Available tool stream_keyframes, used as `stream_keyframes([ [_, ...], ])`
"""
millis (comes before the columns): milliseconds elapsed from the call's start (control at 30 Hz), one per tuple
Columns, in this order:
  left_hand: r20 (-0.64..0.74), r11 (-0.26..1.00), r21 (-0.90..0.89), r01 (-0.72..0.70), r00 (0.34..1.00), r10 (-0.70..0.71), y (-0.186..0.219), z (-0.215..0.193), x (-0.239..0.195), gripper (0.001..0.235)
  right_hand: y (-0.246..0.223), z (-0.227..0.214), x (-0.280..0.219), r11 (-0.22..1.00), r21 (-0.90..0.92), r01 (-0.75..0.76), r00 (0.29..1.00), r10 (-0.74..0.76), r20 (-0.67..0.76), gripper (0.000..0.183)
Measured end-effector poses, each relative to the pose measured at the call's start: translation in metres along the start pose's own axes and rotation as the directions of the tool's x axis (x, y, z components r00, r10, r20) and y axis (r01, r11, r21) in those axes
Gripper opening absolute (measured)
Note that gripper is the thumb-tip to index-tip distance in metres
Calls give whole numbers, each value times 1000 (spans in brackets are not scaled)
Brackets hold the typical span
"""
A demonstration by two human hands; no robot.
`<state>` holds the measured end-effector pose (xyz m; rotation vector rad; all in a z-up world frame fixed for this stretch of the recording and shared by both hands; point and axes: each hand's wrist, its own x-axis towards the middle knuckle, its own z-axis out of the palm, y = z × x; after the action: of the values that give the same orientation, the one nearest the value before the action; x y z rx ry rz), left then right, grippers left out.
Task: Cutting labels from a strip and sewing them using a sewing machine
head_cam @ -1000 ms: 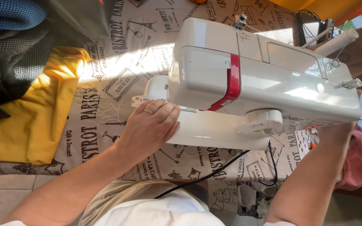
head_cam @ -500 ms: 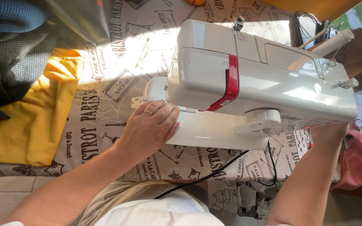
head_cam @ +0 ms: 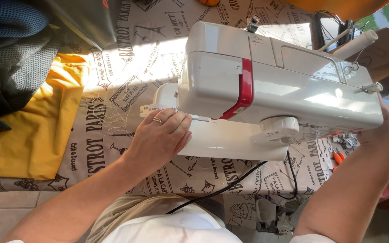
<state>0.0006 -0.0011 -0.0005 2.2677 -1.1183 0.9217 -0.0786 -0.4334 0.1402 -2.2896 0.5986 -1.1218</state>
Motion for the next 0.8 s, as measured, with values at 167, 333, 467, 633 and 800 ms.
stream_keyframes([
  [167,65,998,45,-43,997,40,-3,-12,5,33,-22,13,-26,998,68,-12,1000,12,-1,45],
  [333,81,997,73,-38,996,32,-3,-10,5,35,1,62,-126,808,22,589,757,-542,-365,12],
  [467,9,1000,-3,22,1000,-22,-1,5,1,34,37,80,-157,773,-53,632,750,-628,-207,43],
  [633,1,1000,0,19,1000,-19,0,2,2,33,35,84,-163,719,-132,682,682,-691,-241,48],
  [800,22,1000,2,21,1000,-21,0,0,5,33,30,84,-164,714,-103,692,676,-692,-254,45],
])
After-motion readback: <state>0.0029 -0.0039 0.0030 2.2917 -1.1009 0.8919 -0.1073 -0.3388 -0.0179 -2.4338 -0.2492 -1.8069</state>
